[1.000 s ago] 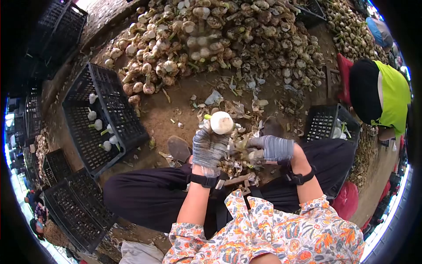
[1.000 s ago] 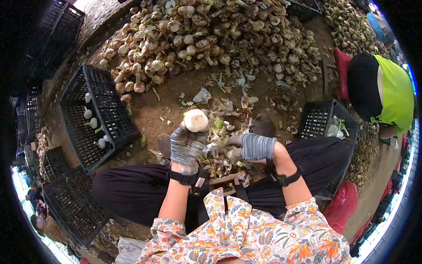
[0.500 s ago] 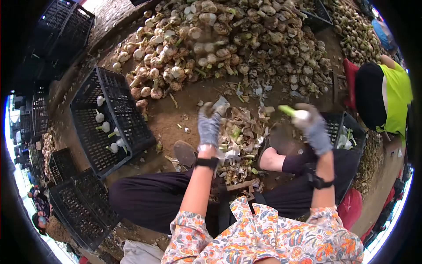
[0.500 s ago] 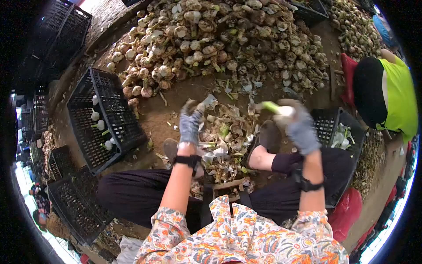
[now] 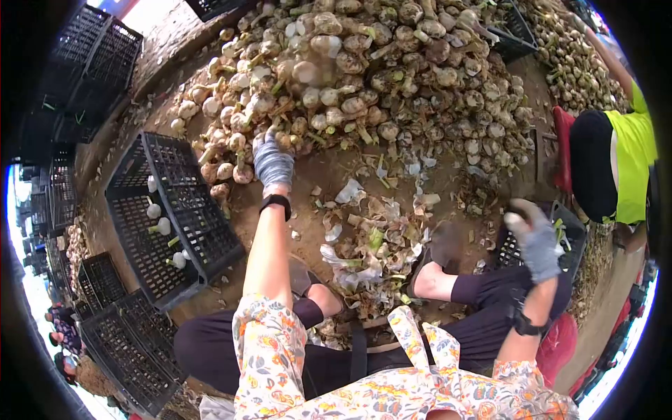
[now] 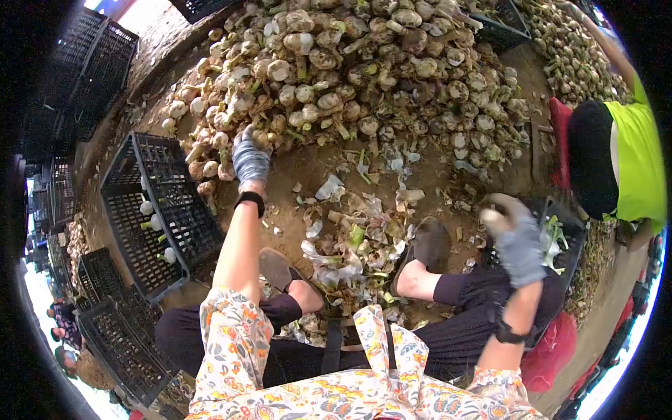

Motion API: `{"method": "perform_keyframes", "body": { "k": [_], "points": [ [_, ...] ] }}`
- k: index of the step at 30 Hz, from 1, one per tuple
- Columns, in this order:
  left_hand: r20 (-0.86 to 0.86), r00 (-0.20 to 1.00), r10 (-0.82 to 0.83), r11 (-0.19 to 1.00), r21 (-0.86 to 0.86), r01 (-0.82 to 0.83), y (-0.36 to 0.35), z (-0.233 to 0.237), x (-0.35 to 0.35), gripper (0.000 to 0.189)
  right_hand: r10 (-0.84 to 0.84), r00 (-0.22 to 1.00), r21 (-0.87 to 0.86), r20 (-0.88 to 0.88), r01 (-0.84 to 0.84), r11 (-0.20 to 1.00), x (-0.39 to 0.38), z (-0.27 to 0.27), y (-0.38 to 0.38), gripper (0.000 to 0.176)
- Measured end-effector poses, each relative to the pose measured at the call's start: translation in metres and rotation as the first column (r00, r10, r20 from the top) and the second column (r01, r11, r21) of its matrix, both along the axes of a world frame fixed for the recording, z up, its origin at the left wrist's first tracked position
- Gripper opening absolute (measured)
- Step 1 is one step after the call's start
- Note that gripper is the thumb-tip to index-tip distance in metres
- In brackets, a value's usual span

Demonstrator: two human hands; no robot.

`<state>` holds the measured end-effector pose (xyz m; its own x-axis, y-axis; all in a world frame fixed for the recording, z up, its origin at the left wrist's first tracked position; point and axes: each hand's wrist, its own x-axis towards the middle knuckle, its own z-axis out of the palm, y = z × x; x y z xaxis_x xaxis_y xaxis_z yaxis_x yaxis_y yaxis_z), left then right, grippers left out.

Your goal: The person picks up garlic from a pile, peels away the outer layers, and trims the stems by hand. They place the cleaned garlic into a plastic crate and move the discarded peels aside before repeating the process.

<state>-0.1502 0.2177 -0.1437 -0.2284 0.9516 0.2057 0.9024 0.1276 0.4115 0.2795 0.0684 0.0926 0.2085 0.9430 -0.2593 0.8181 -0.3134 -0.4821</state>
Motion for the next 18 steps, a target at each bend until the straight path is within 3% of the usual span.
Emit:
{"method": "perform_keyframes", "body": {
  "k": [1, 2, 3, 4, 5, 6, 7, 8, 10, 11, 12, 14, 15, 18],
  "points": [
    [0.125, 0.992, 0.017, 0.998, 0.051, -0.023, -0.005, 0.007, 0.006, 0.057, 0.020, 0.980, -0.004, -0.198, -0.021, 1.000, -0.023, -0.013, 0.005, 0.037],
    [0.371, 0.929, -0.018, 0.997, 0.077, -0.012, -0.013, -0.006, 0.003, 0.057, 0.130, 0.960, 0.011, -0.247, -0.131, 0.991, -0.043, -0.023, 0.014, 0.037],
    [0.815, 0.580, -0.003, 1.000, 0.005, -0.003, -0.022, -0.008, 0.011, 0.058, 0.158, 0.870, -0.026, -0.466, -0.192, 0.981, -0.060, -0.039, 0.020, 0.038],
    [0.951, 0.308, -0.009, 0.998, -0.012, 0.066, -0.039, 0.009, 0.028, 0.059, 0.025, 0.815, -0.187, -0.579, -0.163, 0.969, -0.078, -0.053, 0.026, 0.038],
    [0.999, 0.017, 0.041, 0.992, -0.043, 0.115, -0.056, 0.028, 0.045, 0.061, 0.118, 0.755, -0.054, -0.645, -0.199, 0.978, -0.093, -0.071, 0.030, 0.038],
    [0.999, -0.020, 0.028, 0.982, -0.024, 0.186, -0.078, 0.076, 0.074, 0.063, 0.042, 0.723, -0.135, -0.690, -0.185, 0.973, -0.113, -0.061, 0.037, 0.038],
    [0.995, -0.090, 0.040, 0.973, -0.018, 0.232, -0.093, 0.100, 0.091, 0.065, 0.171, 0.662, 0.065, -0.730, -0.182, 0.981, -0.125, -0.067, 0.038, 0.038],
    [0.985, -0.162, 0.058, 0.961, -0.011, 0.275, -0.106, 0.117, 0.106, 0.067, 0.162, 0.672, 0.055, -0.723, -0.177, 0.983, -0.129, -0.073, 0.040, 0.037],
    [0.982, -0.187, -0.039, 0.947, 0.096, 0.307, -0.126, 0.138, 0.130, 0.067, 0.126, 0.713, 0.016, -0.690, -0.159, 0.987, -0.137, -0.068, 0.041, 0.037],
    [0.973, -0.229, -0.034, 0.941, 0.108, 0.320, -0.136, 0.154, 0.140, 0.067, 0.249, 0.700, 0.174, -0.669, -0.178, 0.969, -0.135, -0.074, 0.037, 0.037],
    [0.976, -0.212, -0.054, 0.947, 0.118, 0.300, -0.144, 0.162, 0.147, 0.066, 0.197, 0.667, 0.164, -0.719, -0.113, 0.980, -0.137, -0.068, 0.032, 0.035],
    [0.991, -0.060, -0.123, 0.936, 0.136, 0.324, -0.155, 0.163, 0.150, 0.068, 0.149, 0.628, 0.156, -0.764, -0.045, 0.987, -0.136, -0.063, 0.021, 0.034],
    [0.977, 0.080, -0.200, 0.922, 0.160, 0.351, -0.158, 0.160, 0.149, 0.067, 0.137, 0.590, 0.144, -0.796, -0.036, 0.989, -0.133, -0.065, 0.017, 0.035],
    [0.955, 0.177, -0.238, 0.917, 0.160, 0.366, -0.171, 0.159, 0.148, 0.066, 0.096, 0.482, 0.089, -0.871, -0.038, 0.995, -0.129, -0.058, 0.005, 0.032]
  ]
}}
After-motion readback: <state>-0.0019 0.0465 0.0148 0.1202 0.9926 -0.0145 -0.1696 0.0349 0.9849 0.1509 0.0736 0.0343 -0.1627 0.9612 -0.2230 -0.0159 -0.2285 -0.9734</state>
